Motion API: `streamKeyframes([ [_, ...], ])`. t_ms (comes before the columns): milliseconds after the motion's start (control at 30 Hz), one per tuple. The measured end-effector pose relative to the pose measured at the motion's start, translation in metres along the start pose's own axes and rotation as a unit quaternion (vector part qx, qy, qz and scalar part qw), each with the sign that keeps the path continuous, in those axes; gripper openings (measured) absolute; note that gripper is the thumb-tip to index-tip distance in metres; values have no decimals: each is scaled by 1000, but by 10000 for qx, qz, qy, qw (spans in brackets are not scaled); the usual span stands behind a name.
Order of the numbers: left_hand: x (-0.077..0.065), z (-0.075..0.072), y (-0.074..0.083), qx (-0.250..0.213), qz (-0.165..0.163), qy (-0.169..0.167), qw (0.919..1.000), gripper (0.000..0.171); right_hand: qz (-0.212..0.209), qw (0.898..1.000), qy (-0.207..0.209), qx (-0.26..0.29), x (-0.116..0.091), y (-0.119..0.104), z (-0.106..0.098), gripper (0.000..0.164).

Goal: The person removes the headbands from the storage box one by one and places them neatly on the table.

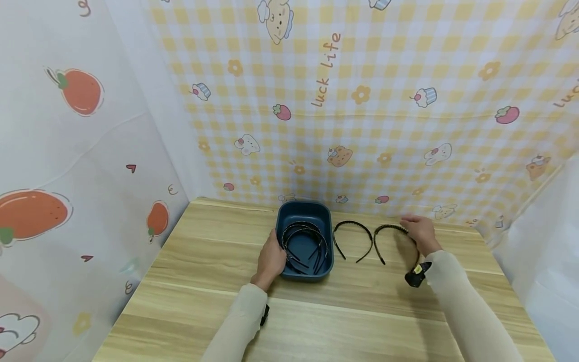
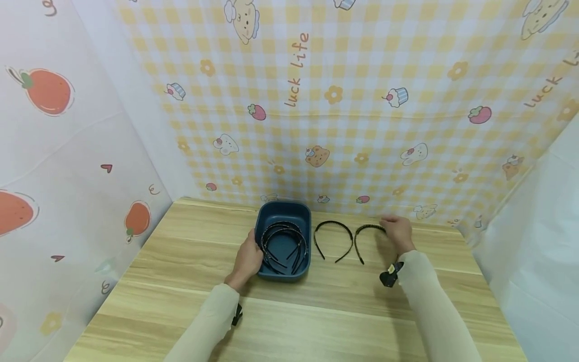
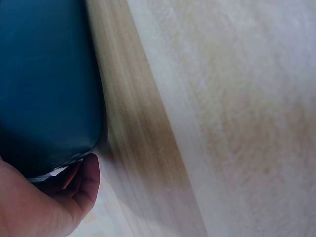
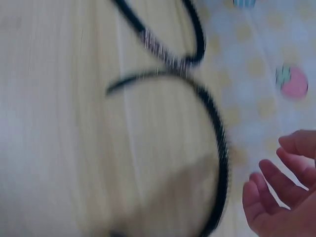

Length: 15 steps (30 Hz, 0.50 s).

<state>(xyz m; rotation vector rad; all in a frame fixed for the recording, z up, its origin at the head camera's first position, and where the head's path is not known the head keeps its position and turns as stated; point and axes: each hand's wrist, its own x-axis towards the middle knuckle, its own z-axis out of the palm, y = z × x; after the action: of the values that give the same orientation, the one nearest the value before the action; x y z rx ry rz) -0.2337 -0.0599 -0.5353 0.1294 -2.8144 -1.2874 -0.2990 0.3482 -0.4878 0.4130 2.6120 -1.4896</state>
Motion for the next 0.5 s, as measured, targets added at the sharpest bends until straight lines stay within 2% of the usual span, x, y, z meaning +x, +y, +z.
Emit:
streamKeyframes([
  [133, 0, 0, 0, -1, -11, -17, 10000, 62, -259, 9959, -708, 505, -2, -20, 21, 53],
  [233, 0, 0, 0, -1, -7, -22, 10000, 63, -414, 9861, -1331, 902, -4, -34, 38, 58],
  [500, 0, -1, 0, -7, 14, 7, 10000, 63, -496, 9452, -2796, 1614, -13, -72, 81, 63],
])
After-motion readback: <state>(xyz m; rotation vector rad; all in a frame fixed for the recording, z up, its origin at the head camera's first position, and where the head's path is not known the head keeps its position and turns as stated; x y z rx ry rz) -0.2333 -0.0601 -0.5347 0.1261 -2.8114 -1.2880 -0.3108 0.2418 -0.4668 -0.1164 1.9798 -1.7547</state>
